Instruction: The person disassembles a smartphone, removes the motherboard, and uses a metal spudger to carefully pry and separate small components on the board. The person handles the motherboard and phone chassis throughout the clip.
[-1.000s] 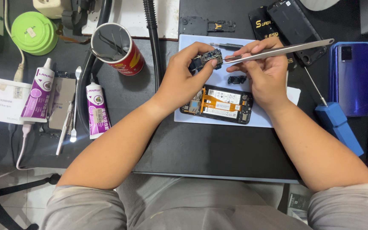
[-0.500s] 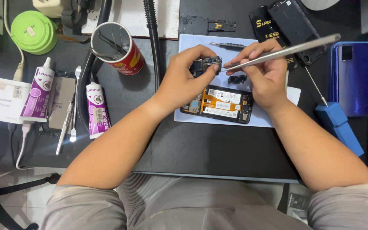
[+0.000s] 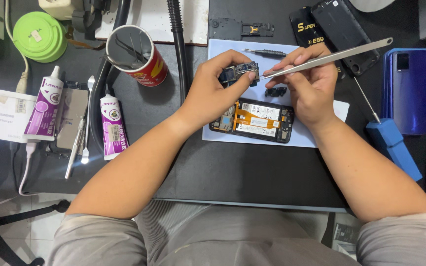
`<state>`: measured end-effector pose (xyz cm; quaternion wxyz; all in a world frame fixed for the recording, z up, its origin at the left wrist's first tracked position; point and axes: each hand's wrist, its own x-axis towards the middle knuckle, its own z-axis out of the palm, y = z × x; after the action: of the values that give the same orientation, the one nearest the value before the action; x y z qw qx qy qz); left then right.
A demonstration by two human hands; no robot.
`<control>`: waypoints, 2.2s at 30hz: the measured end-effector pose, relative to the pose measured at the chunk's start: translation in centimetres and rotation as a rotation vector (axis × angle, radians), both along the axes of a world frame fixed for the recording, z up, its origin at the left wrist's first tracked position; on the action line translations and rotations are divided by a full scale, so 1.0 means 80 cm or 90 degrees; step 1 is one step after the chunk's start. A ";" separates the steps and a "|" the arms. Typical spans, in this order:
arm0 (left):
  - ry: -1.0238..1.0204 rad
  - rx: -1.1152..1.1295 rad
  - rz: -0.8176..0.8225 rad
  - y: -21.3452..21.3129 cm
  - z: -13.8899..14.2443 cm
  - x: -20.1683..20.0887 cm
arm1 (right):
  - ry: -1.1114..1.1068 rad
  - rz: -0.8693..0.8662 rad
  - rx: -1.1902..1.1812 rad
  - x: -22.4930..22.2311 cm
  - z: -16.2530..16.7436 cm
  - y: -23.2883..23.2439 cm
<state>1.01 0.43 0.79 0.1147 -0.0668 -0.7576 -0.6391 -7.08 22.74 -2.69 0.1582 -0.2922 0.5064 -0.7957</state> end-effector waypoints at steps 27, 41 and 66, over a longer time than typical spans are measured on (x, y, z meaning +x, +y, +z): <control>0.047 0.199 -0.169 -0.004 -0.007 -0.003 | 0.408 -0.206 0.035 0.034 0.019 -0.006; 0.009 0.248 -0.239 -0.005 -0.004 0.002 | 0.464 -0.170 0.032 0.037 0.021 -0.005; 0.061 0.111 -0.153 0.002 0.011 0.008 | 0.498 -0.157 0.056 0.036 0.021 -0.005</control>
<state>1.62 0.56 1.64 0.0783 -0.1772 -0.6795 -0.7077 -4.22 22.30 -1.03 -0.1303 -0.5031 0.5929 -0.6152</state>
